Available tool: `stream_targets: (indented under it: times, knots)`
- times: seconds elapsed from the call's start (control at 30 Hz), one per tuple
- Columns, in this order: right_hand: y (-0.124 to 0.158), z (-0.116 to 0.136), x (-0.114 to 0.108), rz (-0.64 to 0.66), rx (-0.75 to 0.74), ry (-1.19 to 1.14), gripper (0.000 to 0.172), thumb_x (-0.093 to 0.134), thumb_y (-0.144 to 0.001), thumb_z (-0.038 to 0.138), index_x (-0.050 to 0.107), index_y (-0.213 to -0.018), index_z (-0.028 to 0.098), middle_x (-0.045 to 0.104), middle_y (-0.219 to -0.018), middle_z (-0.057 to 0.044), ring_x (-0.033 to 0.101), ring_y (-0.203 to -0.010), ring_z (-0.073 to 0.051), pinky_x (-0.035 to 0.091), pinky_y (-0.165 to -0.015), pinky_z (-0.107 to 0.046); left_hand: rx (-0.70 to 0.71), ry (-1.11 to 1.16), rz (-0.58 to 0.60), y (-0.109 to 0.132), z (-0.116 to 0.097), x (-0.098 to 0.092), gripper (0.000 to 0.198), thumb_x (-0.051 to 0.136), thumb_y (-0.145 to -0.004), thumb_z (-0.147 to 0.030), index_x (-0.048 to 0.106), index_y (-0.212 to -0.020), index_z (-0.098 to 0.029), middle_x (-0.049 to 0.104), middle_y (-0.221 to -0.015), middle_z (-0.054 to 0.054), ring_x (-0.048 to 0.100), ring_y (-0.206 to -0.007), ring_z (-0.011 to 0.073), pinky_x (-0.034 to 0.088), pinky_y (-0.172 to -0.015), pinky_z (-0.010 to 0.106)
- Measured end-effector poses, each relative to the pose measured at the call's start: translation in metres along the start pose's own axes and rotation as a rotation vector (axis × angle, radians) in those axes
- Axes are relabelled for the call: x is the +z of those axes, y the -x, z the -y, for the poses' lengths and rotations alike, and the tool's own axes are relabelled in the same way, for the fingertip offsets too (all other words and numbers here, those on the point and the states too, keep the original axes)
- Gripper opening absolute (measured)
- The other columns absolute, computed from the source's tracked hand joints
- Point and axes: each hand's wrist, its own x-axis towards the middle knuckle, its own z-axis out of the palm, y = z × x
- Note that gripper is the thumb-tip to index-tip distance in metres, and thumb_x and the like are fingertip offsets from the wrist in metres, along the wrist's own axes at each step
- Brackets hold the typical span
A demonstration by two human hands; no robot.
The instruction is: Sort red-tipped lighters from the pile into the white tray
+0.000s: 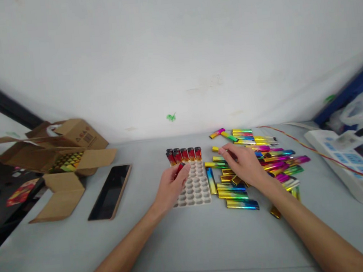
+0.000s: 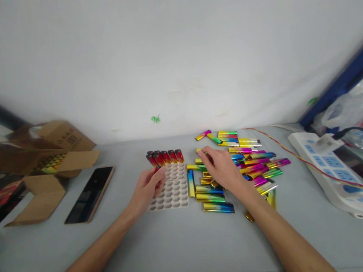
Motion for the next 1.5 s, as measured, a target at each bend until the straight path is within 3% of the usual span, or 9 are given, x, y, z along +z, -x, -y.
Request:
stream_targets:
  times: [0.13, 0.23, 0.4, 0.5, 0.57, 0.67, 0.77, 1.17, 1.5]
  knots:
    - [-0.001, 0.0, 0.001, 0.014, -0.013, 0.01, 0.035, 0.043, -0.11, 0.041, 0.066, -0.094, 0.021, 0.067, -0.073, -0.002, 0.063, -0.066, -0.02, 0.038, -0.065, -0.03, 0.032, 0.062, 0.12, -0.002, -0.012, -0.01, 0.053, 0.065, -0.09, -0.068, 0.042, -0.077, -0.022, 0.038, -0.059, -0.009, 0.033, -0.044, 0.0063, 0.033, -0.037, 0.019]
    - [-0.001, -0.001, 0.001, 0.016, -0.026, 0.031, 0.035, 0.042, -0.111, 0.04, 0.065, -0.094, 0.02, 0.067, -0.074, -0.003, 0.063, -0.068, -0.02, 0.037, -0.066, -0.03, 0.146, 0.121, 0.12, -0.006, -0.025, -0.019, 0.045, 0.064, -0.094, -0.064, 0.043, -0.09, -0.024, 0.035, -0.063, -0.011, 0.036, -0.047, 0.0074, 0.044, -0.041, 0.02]
    - [-0.001, -0.003, 0.001, 0.032, -0.05, 0.091, 0.036, 0.04, -0.112, 0.04, 0.065, -0.095, 0.02, 0.069, -0.076, -0.004, 0.064, -0.07, -0.02, 0.036, -0.066, -0.03, 0.245, 0.06, 0.095, -0.016, -0.047, -0.032, 0.038, 0.062, -0.098, -0.058, 0.04, -0.099, -0.027, 0.044, -0.064, -0.013, 0.028, -0.042, 0.0053, 0.037, -0.037, 0.016]
    - [0.0, -0.003, 0.002, 0.052, -0.073, 0.117, 0.034, 0.04, -0.112, 0.039, 0.065, -0.1, 0.02, 0.07, -0.077, -0.004, 0.063, -0.068, -0.02, 0.035, -0.066, -0.03, 0.346, -0.08, 0.062, -0.026, -0.055, -0.033, 0.035, 0.065, -0.098, -0.051, 0.047, -0.09, -0.023, 0.051, -0.061, -0.009, 0.045, -0.047, 0.007, 0.044, -0.047, 0.019]
    - [0.0, -0.003, 0.003, 0.057, -0.084, 0.123, 0.034, 0.04, -0.112, 0.039, 0.065, -0.1, 0.02, 0.07, -0.078, -0.004, 0.064, -0.069, -0.019, 0.035, -0.066, -0.03, 0.443, -0.164, 0.0, -0.035, -0.058, -0.032, 0.032, 0.072, -0.094, -0.047, 0.058, -0.087, -0.02, 0.063, -0.072, -0.002, 0.059, -0.063, 0.0104, 0.051, -0.059, 0.023]
    - [-0.001, -0.004, 0.004, 0.054, -0.092, 0.127, 0.034, 0.039, -0.112, 0.038, 0.065, -0.099, 0.019, 0.071, -0.08, -0.004, 0.065, -0.071, -0.02, 0.036, -0.067, -0.03, 0.563, -0.33, -0.059, -0.048, -0.058, -0.033, 0.028, 0.079, -0.086, -0.045, 0.071, -0.089, -0.018, 0.071, -0.092, 0.005, 0.067, -0.085, 0.017, 0.057, -0.078, 0.03]
    - [-0.002, -0.006, 0.004, 0.049, -0.09, 0.141, 0.033, 0.04, -0.112, 0.037, 0.065, -0.101, 0.019, 0.072, -0.082, -0.005, 0.066, -0.073, -0.02, 0.036, -0.068, -0.03, 0.621, -0.578, -0.051, -0.056, -0.053, -0.037, 0.028, 0.081, -0.084, -0.047, 0.076, -0.088, -0.019, 0.075, -0.092, 0.006, 0.068, -0.089, 0.0211, 0.056, -0.089, 0.036]
    - [-0.005, -0.009, -0.004, 0.024, -0.079, 0.174, 0.033, 0.042, -0.112, 0.035, 0.064, -0.092, 0.019, 0.07, -0.079, -0.004, 0.064, -0.071, -0.019, 0.036, -0.069, -0.031, 0.809, -0.931, 0.092, -0.056, -0.049, -0.043, 0.024, 0.07, -0.095, -0.044, 0.074, -0.094, -0.02, 0.075, -0.095, 0.007, 0.066, -0.1, 0.0241, 0.056, -0.088, 0.037]
    - [-0.005, -0.008, -0.006, 0.036, -0.062, 0.18, 0.032, 0.044, -0.111, 0.033, 0.064, -0.091, 0.019, 0.069, -0.078, -0.004, 0.062, -0.07, -0.019, 0.035, -0.067, -0.03, 0.74, -0.976, 0.081, -0.054, -0.047, -0.048, 0.034, 0.064, -0.097, -0.053, 0.076, -0.098, -0.021, 0.074, -0.1, 0.007, 0.067, -0.101, 0.0241, 0.058, -0.09, 0.037]
